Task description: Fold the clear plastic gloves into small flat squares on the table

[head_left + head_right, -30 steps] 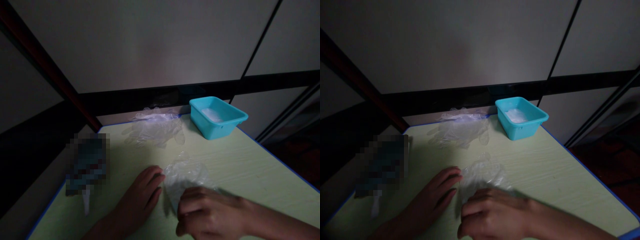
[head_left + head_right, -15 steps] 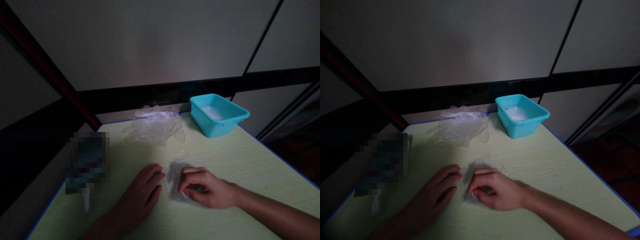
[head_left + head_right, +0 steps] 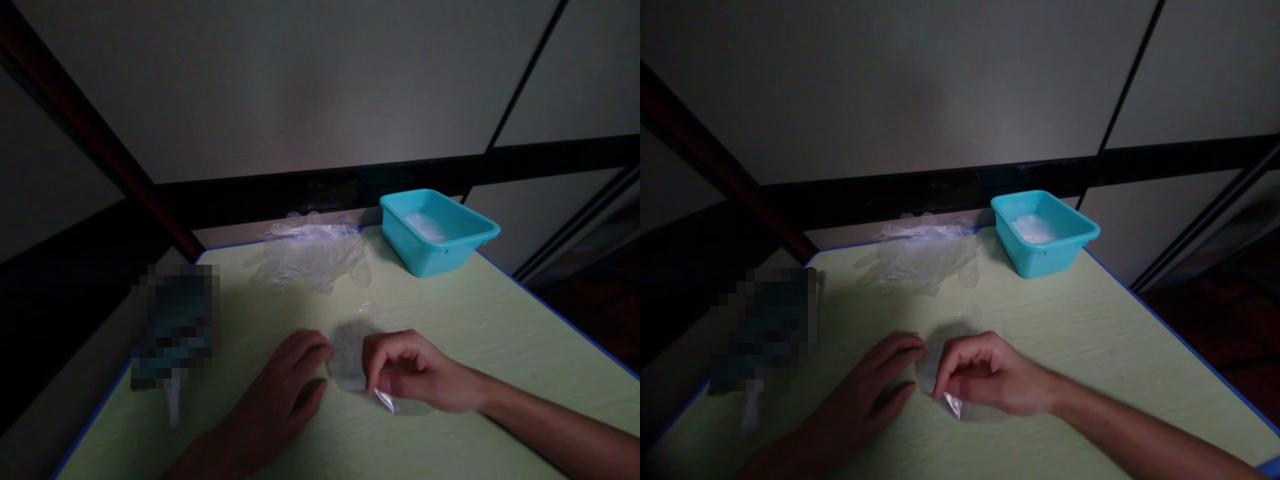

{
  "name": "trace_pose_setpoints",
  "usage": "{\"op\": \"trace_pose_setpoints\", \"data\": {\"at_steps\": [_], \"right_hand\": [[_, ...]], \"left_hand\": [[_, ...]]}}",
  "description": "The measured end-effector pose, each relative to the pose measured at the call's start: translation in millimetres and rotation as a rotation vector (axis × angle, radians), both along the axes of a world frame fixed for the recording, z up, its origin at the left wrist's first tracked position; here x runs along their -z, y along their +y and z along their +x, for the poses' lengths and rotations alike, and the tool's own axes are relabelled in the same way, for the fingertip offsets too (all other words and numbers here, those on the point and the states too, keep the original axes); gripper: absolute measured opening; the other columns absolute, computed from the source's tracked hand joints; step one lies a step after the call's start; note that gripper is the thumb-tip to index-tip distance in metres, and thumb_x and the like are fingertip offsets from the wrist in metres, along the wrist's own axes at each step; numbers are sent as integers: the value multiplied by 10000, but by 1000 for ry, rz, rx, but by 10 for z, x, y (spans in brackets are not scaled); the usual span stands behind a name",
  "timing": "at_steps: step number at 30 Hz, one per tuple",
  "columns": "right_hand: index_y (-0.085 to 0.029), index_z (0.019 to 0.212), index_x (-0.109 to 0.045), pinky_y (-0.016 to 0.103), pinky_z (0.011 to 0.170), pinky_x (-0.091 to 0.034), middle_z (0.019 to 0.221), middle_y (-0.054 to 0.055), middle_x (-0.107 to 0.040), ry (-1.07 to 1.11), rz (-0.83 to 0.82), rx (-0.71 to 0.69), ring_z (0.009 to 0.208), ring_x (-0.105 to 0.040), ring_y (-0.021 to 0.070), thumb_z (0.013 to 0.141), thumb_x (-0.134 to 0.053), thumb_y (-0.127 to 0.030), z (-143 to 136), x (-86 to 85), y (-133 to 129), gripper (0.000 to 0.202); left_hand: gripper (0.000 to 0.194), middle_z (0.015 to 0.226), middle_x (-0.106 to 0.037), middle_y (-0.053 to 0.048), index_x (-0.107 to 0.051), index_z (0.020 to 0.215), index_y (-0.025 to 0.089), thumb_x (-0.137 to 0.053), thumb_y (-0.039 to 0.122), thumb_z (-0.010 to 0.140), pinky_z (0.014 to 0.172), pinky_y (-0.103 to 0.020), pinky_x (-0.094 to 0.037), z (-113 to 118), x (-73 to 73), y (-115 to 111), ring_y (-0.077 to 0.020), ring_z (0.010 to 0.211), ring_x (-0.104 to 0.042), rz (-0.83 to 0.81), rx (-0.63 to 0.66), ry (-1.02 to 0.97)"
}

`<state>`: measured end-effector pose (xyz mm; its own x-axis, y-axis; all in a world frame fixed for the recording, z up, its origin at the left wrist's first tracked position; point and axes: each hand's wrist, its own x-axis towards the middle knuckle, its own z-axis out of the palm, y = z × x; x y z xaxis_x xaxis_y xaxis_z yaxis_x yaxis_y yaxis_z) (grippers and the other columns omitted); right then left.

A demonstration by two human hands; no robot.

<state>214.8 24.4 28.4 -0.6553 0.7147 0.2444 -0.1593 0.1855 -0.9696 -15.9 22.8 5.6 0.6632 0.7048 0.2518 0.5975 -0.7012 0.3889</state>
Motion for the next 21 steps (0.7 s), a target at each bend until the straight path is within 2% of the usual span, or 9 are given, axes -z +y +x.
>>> {"op": "trace_pose_setpoints", "data": {"at_steps": [4,7,10,13,17,19,21], "right_hand": [[-108,774,-642,191,566,-362,712,20,-537,166,-163,-58,641,-481,80,807,-577,-196,-7,-8,-5,115],[-118,777,-660,181,550,-340,701,17,-536,303,-301,-64,628,-473,75,774,-627,-202,-15,7,-15,91],[-139,761,-661,170,535,-334,697,8,-532,404,-434,-30,619,-474,72,746,-658,-207,-10,19,-12,70],[-144,744,-656,158,502,-333,677,-1,-524,425,-516,40,580,-464,65,726,-672,-221,1,14,8,81],[-134,715,-649,136,483,-333,644,-15,-516,375,-566,160,539,-440,46,697,-696,-215,-9,18,37,95],[-133,727,-646,126,488,-345,634,-19,-524,362,-609,189,531,-450,38,701,-693,-199,-21,39,49,85],[-132,748,-643,125,497,-364,621,-19,-538,367,-649,201,528,-475,38,711,-683,-185,-31,72,62,76]], "left_hand": [[328,1156,-496,-75,-521,1100,199,-459,74,803,958,-338,-366,2,-33,4,-213,1114,-443,-118,18,-75],[207,1113,-519,-64,-585,917,198,-464,72,805,897,-298,-394,4,-79,12,-196,1052,-492,-292,75,-186],[108,1007,-576,-50,-565,745,188,-507,110,793,809,-273,-421,13,-99,24,-185,936,-553,-463,91,-383],[95,869,-616,-34,-545,703,188,-540,202,797,742,-268,-433,23,-86,29,-187,842,-585,-696,56,-622],[208,725,-629,-17,-529,693,182,-587,365,774,564,-244,-446,5,-52,19,-161,606,-599,-1154,21,-821],[246,648,-607,3,-531,665,169,-645,380,723,498,-190,-407,-16,-35,21,-118,533,-552,-1240,-53,-857],[272,579,-564,23,-530,620,157,-688,370,680,458,-149,-366,-29,-23,33,-85,501,-498,-1226,-144,-888]]}}
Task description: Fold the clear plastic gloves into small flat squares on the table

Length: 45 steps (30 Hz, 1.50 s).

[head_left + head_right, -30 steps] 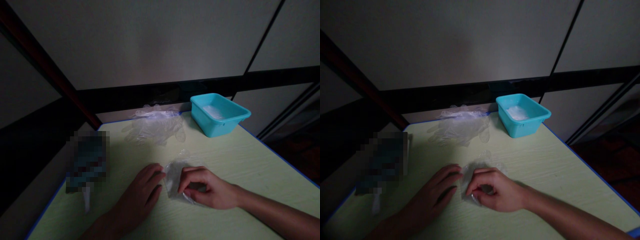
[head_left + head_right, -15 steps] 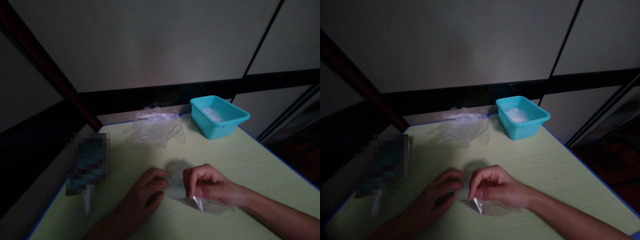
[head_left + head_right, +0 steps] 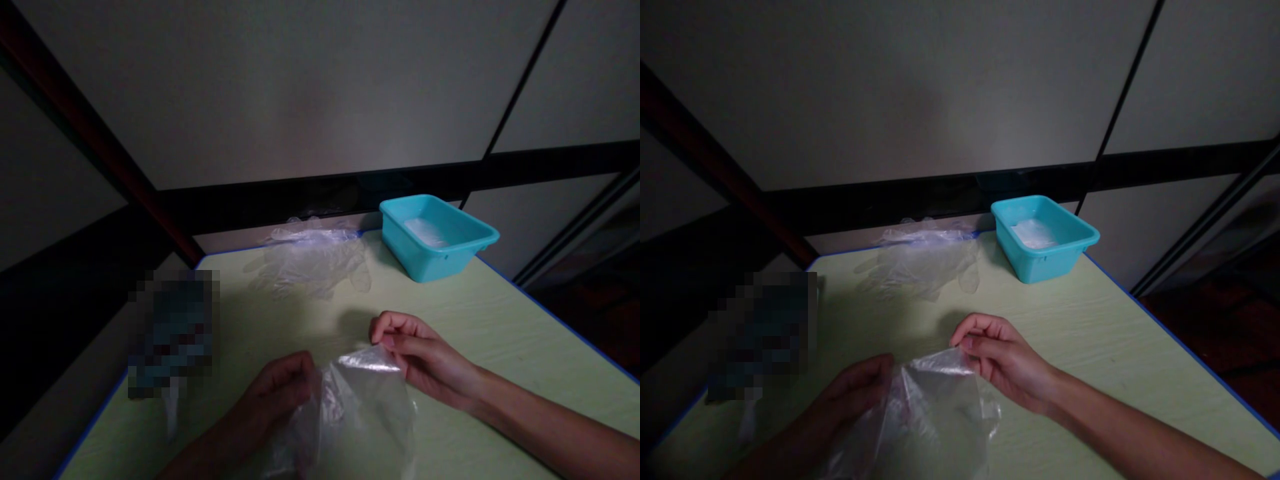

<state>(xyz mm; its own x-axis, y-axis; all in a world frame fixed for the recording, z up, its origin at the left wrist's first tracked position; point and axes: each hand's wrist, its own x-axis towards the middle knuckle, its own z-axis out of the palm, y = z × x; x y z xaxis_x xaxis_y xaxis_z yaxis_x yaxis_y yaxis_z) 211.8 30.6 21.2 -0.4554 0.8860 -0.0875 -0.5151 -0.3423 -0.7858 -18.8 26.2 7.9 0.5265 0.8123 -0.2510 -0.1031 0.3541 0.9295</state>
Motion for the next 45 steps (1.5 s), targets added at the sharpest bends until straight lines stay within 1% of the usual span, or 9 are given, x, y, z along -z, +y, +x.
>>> {"op": "trace_pose_setpoints", "data": {"at_steps": [4,6,9,13,15,22,29,36,45], "right_hand": [[-131,748,-638,125,496,-378,607,-18,-558,-10,-26,39,524,-500,40,707,-684,-179,0,63,44,78],[-134,737,-637,128,501,-382,606,-21,-560,-27,-30,77,526,-501,42,692,-695,-184,8,82,76,89],[-141,721,-632,136,496,-375,598,-30,-555,-53,-31,142,516,-491,43,664,-710,-191,28,95,129,109],[-148,708,-626,147,486,-357,594,-38,-544,-77,-19,191,502,-465,44,643,-719,-200,53,95,183,124],[-149,708,-627,150,499,-359,606,-37,-546,-86,-14,196,513,-465,45,642,-719,-202,59,91,197,125],[-135,709,-634,147,500,-338,600,-32,-544,-120,-10,171,532,-463,46,609,-738,-186,55,77,197,153],[-144,714,-624,153,487,-316,608,-41,-527,-133,9,219,526,-435,47,589,-742,-185,53,75,203,177],[-150,720,-606,168,486,-308,616,-36,-535,-183,52,248,529,-438,58,591,-735,-190,75,66,225,188],[-165,747,-577,191,492,-307,622,-34,-525,-317,189,208,526,-437,70,669,-683,-261,102,94,250,163]], "left_hand": [[300,481,-503,53,-514,610,167,-686,407,665,355,-155,-357,26,-5,38,-69,369,-429,-15,-95,15],[302,465,-501,55,-515,617,171,-679,420,666,337,-183,-389,45,-15,53,-83,338,-442,-3,-123,8],[289,494,-516,45,-524,615,165,-678,403,672,370,-194,-423,49,-19,74,-93,383,-476,43,-188,21],[269,497,-478,61,-521,592,157,-705,344,650,395,-138,-375,29,-4,109,-65,434,-433,142,-341,86],[251,502,-476,64,-523,597,158,-706,324,645,401,-128,-358,32,2,124,-61,444,-421,164,-377,102],[226,499,-482,57,-532,614,163,-686,325,649,403,-151,-377,81,-29,106,-75,444,-421,155,-386,120],[243,483,-465,72,-515,603,167,-693,331,629,384,-157,-399,100,-56,97,-73,420,-421,159,-412,132],[226,538,-568,44,-533,631,165,-693,324,643,404,-171,-417,77,-53,94,-85,424,-496,160,-397,168],[224,558,-571,47,-526,646,161,-681,322,664,407,-165,-417,69,-51,94,-83,435,-510,167,-376,154]]}}
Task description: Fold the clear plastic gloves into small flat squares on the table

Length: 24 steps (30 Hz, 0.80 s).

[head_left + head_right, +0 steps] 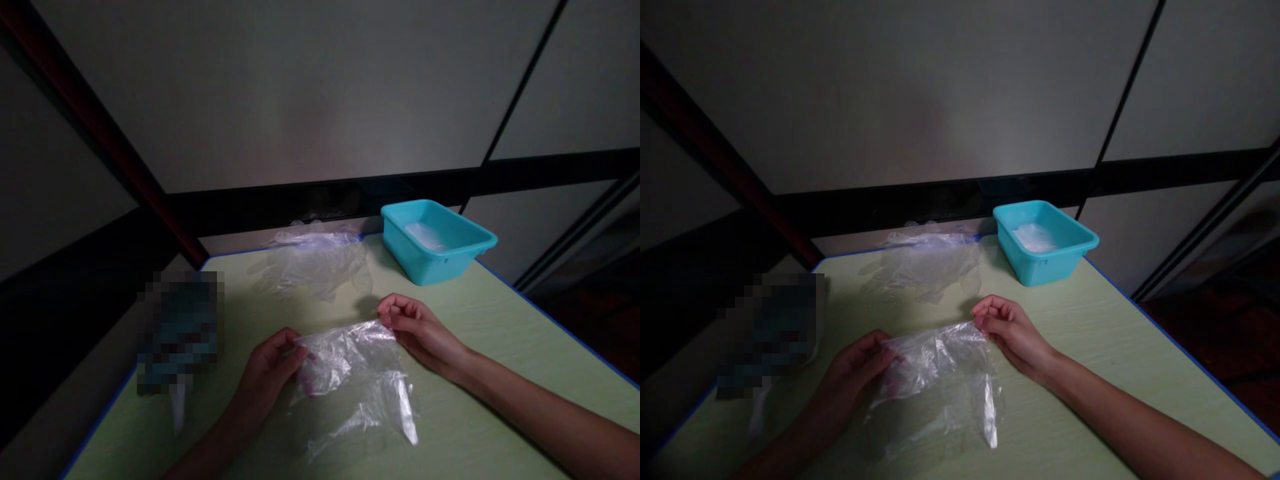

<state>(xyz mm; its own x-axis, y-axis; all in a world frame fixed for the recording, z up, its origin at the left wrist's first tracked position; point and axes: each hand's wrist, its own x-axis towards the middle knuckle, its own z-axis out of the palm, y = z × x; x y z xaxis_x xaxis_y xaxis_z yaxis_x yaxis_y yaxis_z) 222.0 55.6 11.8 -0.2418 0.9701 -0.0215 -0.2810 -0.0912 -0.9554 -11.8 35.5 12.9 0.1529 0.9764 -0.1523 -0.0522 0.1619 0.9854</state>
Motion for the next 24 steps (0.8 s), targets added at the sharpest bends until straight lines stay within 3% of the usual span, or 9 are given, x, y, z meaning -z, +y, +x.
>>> {"op": "trace_pose_setpoints", "data": {"at_steps": [7,11,13,18,24], "right_hand": [[-159,701,-617,213,501,-300,596,-22,-520,-218,150,-205,542,-424,95,698,-637,-190,1,-30,-47,36],[-166,742,-641,249,609,-349,681,2,-534,-516,471,-393,654,-451,126,694,-567,-53,-33,-77,-148,144],[-161,794,-630,247,604,-363,727,12,-542,-596,557,-471,663,-464,125,720,-523,-44,-41,-74,-165,175],[-152,820,-571,208,523,-353,678,-9,-516,-404,353,-346,592,-458,96,800,-499,-154,-12,7,-106,75],[-150,967,-541,240,630,-379,823,22,-527,-362,293,-290,730,-479,119,846,-501,-250,-15,-15,-94,162]], "left_hand": [[236,472,-495,74,-514,597,164,-683,322,641,392,-157,-395,44,-61,-21,-74,401,-466,-3,13,62],[212,469,-527,65,-525,604,167,-665,318,652,387,-157,-385,66,-68,-45,-90,395,-514,17,77,154],[210,458,-531,64,-527,604,172,-667,323,646,382,-161,-386,70,-70,-47,-99,389,-527,11,99,183],[229,428,-519,74,-508,566,182,-670,326,640,374,-165,-380,59,-88,-15,-97,367,-512,4,44,163],[220,450,-546,67,-519,588,176,-672,320,653,387,-165,-393,44,-78,-18,-95,376,-523,14,47,113]]}}
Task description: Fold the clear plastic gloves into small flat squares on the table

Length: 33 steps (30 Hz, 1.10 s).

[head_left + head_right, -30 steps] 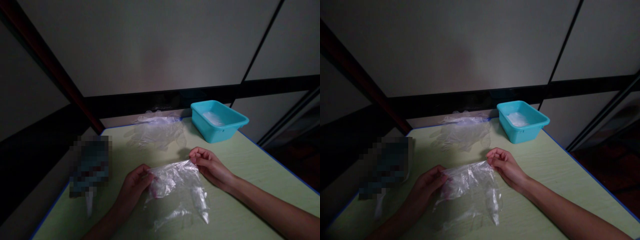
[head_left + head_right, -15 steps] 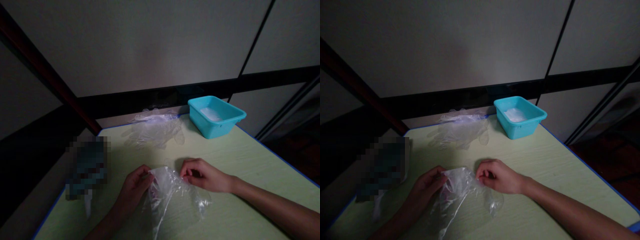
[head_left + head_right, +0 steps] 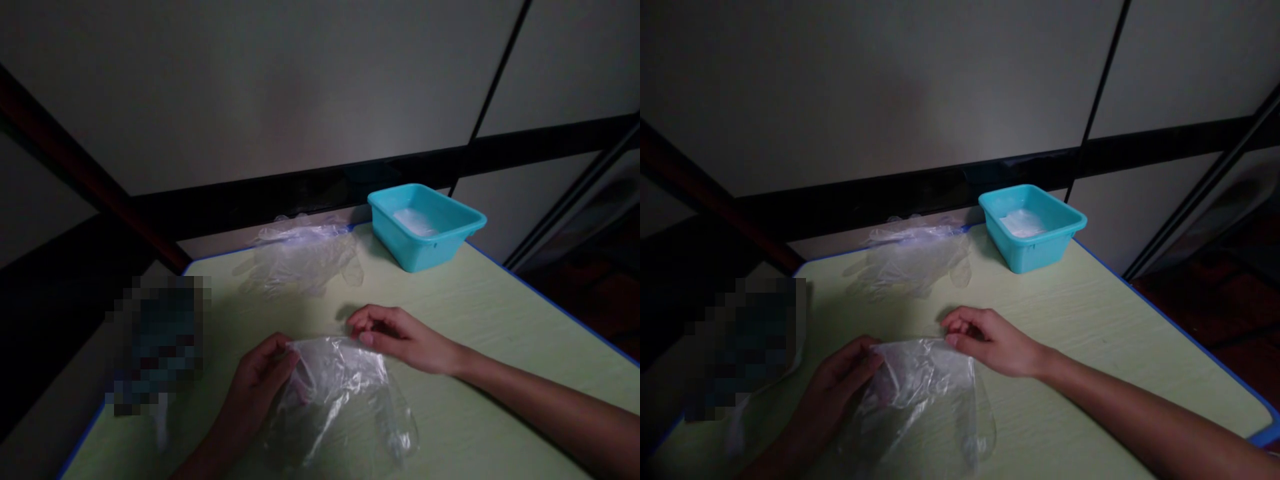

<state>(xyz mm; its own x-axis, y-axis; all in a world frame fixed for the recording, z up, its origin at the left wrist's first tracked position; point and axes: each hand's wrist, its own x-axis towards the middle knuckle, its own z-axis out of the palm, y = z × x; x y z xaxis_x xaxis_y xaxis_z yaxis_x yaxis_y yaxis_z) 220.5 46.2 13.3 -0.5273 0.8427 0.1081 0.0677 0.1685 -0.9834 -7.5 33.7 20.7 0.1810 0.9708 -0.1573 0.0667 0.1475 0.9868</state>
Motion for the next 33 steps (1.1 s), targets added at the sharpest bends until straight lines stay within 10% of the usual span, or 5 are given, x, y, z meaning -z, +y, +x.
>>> {"op": "trace_pose_setpoints", "data": {"at_steps": [10,19,33], "right_hand": [[-208,1126,-511,288,696,-403,1033,63,-522,-151,144,76,848,-491,165,834,-539,-282,-2,-16,-69,303],[-167,958,-527,214,512,-288,650,-42,-432,156,-77,88,571,-391,85,808,-576,-298,-16,57,42,205],[-146,842,-543,206,489,-302,622,-32,-466,58,-1,124,549,-414,86,783,-595,-352,51,83,111,221]], "left_hand": [[155,476,-583,49,-547,653,180,-643,290,705,422,-187,-437,-39,56,-21,-110,408,-541,-4,17,-151],[185,471,-596,54,-520,652,181,-643,292,734,427,-169,-429,-34,61,-30,-97,407,-549,-4,38,-198],[282,579,-616,46,-530,662,160,-692,388,694,405,-179,-447,-46,80,-20,-90,418,-550,-3,23,-149]]}}
